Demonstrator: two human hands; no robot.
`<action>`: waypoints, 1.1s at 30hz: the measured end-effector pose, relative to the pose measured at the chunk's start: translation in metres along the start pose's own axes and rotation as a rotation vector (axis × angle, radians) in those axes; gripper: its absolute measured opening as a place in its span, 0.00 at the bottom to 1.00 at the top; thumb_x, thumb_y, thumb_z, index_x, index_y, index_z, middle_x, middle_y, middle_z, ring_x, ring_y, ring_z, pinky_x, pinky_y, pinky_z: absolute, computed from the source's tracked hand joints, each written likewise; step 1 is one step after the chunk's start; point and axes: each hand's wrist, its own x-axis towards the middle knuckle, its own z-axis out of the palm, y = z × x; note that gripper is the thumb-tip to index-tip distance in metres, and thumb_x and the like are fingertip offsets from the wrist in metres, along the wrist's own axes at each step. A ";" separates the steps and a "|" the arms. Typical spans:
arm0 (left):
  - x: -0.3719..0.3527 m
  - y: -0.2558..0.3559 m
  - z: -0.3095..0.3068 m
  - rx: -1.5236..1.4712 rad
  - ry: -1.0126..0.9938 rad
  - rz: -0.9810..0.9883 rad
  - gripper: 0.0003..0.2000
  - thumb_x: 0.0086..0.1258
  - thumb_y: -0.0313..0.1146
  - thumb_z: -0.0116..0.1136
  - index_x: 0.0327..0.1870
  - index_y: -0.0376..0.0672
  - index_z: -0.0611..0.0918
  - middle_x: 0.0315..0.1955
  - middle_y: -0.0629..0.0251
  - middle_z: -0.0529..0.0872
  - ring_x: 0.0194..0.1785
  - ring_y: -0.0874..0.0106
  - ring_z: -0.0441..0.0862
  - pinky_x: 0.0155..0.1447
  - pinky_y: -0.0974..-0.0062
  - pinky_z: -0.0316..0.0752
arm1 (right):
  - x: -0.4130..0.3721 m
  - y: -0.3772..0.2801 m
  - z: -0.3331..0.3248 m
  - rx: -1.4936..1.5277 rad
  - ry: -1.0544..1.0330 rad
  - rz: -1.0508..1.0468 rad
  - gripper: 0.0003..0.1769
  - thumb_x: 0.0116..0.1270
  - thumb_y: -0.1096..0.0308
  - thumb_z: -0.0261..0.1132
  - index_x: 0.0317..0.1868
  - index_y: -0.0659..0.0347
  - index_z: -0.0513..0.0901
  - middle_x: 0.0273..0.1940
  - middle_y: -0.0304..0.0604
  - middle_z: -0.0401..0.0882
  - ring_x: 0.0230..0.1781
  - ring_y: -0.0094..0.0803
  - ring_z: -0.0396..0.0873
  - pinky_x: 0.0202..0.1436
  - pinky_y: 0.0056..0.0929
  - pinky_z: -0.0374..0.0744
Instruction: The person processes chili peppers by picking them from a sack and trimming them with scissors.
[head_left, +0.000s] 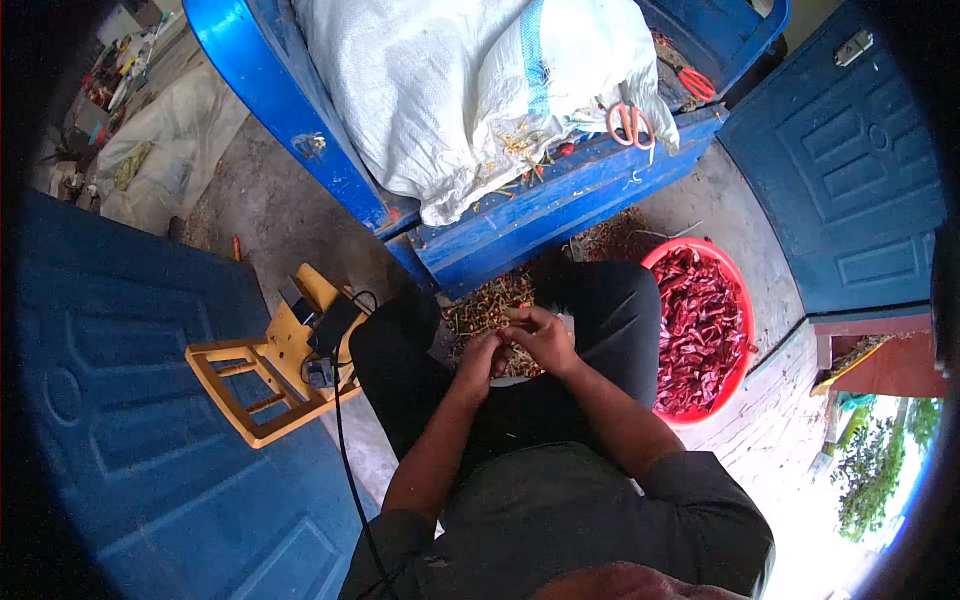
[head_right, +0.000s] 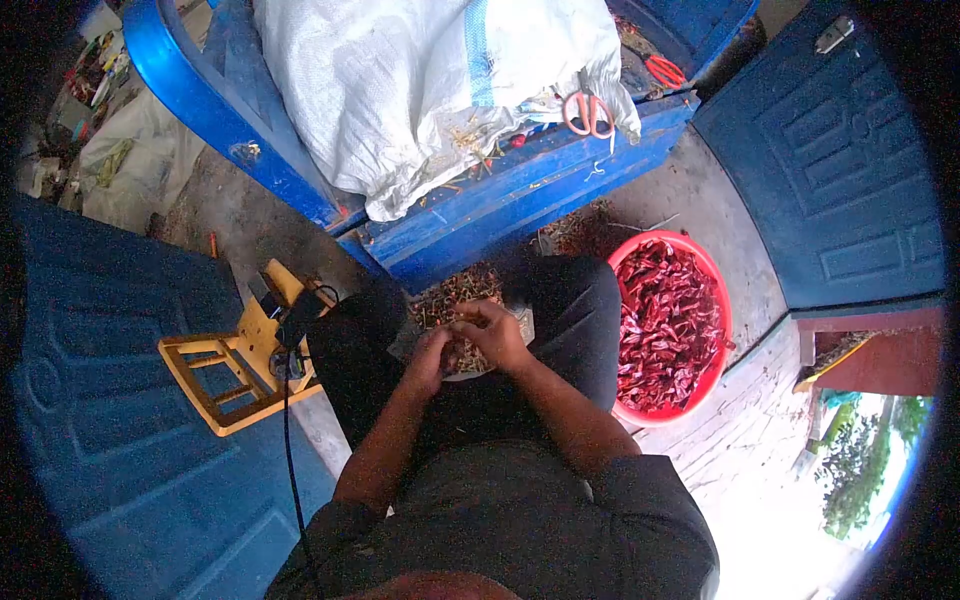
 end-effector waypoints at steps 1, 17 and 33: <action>0.000 0.000 -0.001 0.063 -0.023 0.003 0.12 0.76 0.42 0.50 0.36 0.45 0.80 0.23 0.72 0.76 0.20 0.79 0.68 0.24 0.76 0.60 | -0.001 0.010 0.001 -0.001 0.002 0.003 0.11 0.67 0.66 0.73 0.46 0.61 0.89 0.39 0.41 0.86 0.47 0.31 0.84 0.47 0.32 0.81; 0.010 -0.006 -0.002 -0.040 0.004 -0.073 0.12 0.75 0.42 0.48 0.38 0.46 0.79 0.22 0.74 0.75 0.19 0.80 0.66 0.22 0.79 0.58 | 0.011 0.021 0.002 -0.383 0.228 -0.011 0.14 0.66 0.61 0.72 0.32 0.66 0.86 0.32 0.52 0.82 0.33 0.41 0.80 0.39 0.36 0.76; 0.007 -0.009 -0.011 -0.126 -0.035 -0.027 0.10 0.74 0.39 0.49 0.42 0.44 0.79 0.24 0.74 0.75 0.23 0.80 0.67 0.26 0.79 0.60 | 0.011 0.006 -0.018 -0.016 -0.324 0.192 0.21 0.71 0.67 0.67 0.61 0.65 0.81 0.57 0.46 0.83 0.58 0.33 0.80 0.63 0.34 0.77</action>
